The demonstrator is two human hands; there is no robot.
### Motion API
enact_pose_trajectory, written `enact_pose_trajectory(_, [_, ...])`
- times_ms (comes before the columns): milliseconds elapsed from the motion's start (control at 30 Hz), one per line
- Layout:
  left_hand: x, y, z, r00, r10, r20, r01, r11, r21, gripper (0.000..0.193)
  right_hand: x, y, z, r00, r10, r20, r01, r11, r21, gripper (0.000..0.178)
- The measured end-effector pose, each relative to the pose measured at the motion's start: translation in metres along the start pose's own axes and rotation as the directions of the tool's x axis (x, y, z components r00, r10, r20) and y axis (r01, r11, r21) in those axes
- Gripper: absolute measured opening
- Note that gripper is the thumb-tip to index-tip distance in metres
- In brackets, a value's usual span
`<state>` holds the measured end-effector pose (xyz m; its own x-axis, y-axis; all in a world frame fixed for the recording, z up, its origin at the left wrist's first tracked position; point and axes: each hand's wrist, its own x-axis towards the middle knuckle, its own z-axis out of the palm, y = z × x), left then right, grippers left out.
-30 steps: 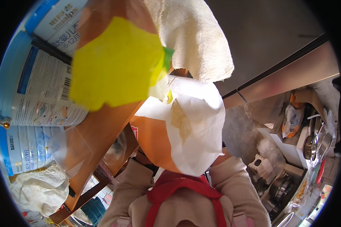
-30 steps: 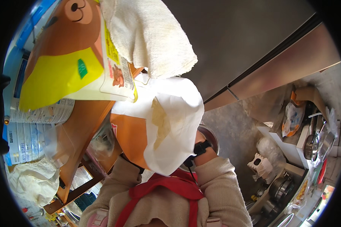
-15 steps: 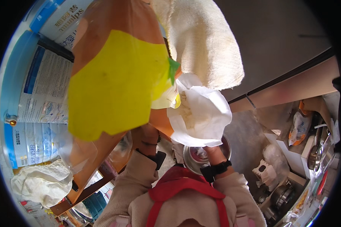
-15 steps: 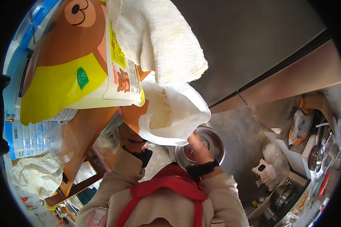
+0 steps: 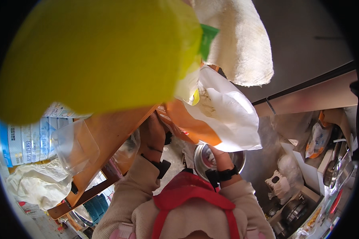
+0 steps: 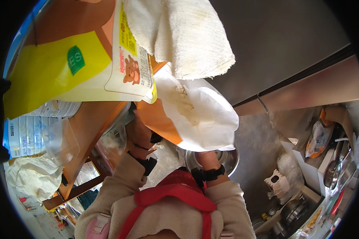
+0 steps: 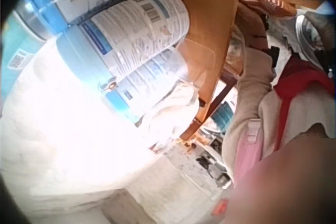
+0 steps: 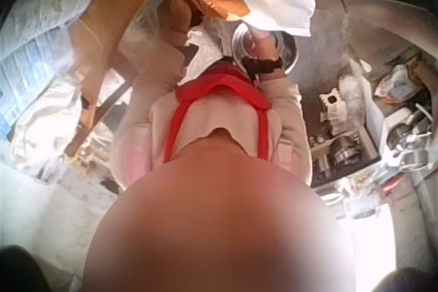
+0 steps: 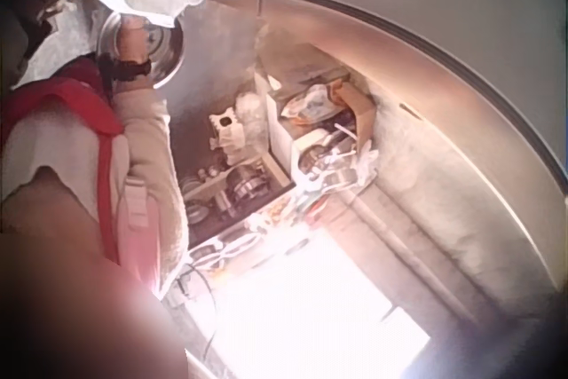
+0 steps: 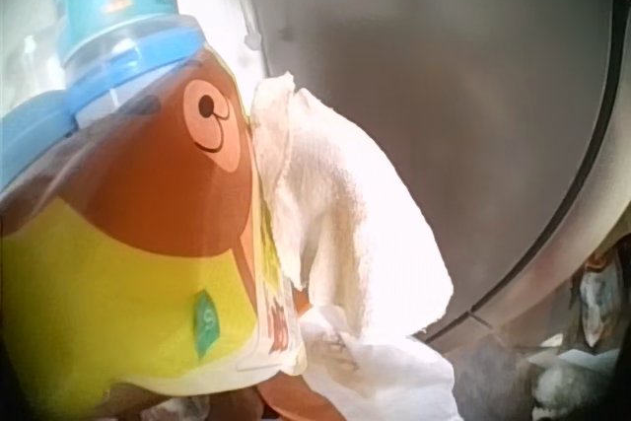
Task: The person wipes a metal bowl with a cloth, then fills it with water from the sink. They open a small packet and add its contents to the bowl, followed by pouring flour from a large bag into the same bowl. The person mixes the contents by hand.
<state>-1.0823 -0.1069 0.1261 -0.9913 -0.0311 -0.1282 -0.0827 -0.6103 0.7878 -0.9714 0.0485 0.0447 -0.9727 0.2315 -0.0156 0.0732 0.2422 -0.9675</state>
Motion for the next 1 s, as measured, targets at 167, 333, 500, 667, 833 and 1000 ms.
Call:
enact_pose_trajectory(167, [0.013, 0.012, -0.01, 0.998, -0.014, 0.056, 0.014, 1.0, 0.008, 0.039, 0.002, -0.008, -0.017, 0.999, 0.027, -0.04, -0.025, 0.999, 0.043, 0.055])
enact_pose_trajectory(333, [0.046, -0.006, -0.032, 0.988, -0.081, 0.128, 0.072, 0.995, 0.069, 0.038, -0.002, -0.009, -0.023, 0.998, 0.045, -0.05, -0.041, 0.996, 0.075, 0.056])
enact_pose_trajectory(500, [0.058, -0.018, -0.038, 0.97, -0.196, 0.142, 0.191, 0.981, 0.044, 0.036, -0.017, -0.009, -0.028, 0.996, 0.073, -0.059, -0.067, 0.992, 0.106, 0.057])
enact_pose_trajectory(667, [0.053, -0.022, -0.04, 0.964, -0.165, 0.208, 0.148, 0.985, 0.093, 0.035, -0.034, -0.007, -0.038, 0.991, 0.113, -0.071, -0.103, 0.986, 0.129, 0.057])
enact_pose_trajectory(833, [0.022, -0.022, -0.054, 0.962, -0.204, 0.18, 0.191, 0.978, 0.089, 0.034, -0.046, -0.01, -0.048, 0.991, 0.118, -0.054, -0.109, 0.982, 0.156, 0.058])
enact_pose_trajectory(1000, [-0.019, -0.034, -0.079, 0.958, -0.266, 0.11, 0.263, 0.964, 0.037, 0.033, -0.061, -0.02, -0.059, 0.995, 0.095, 0.002, -0.093, 0.977, 0.192, 0.059])
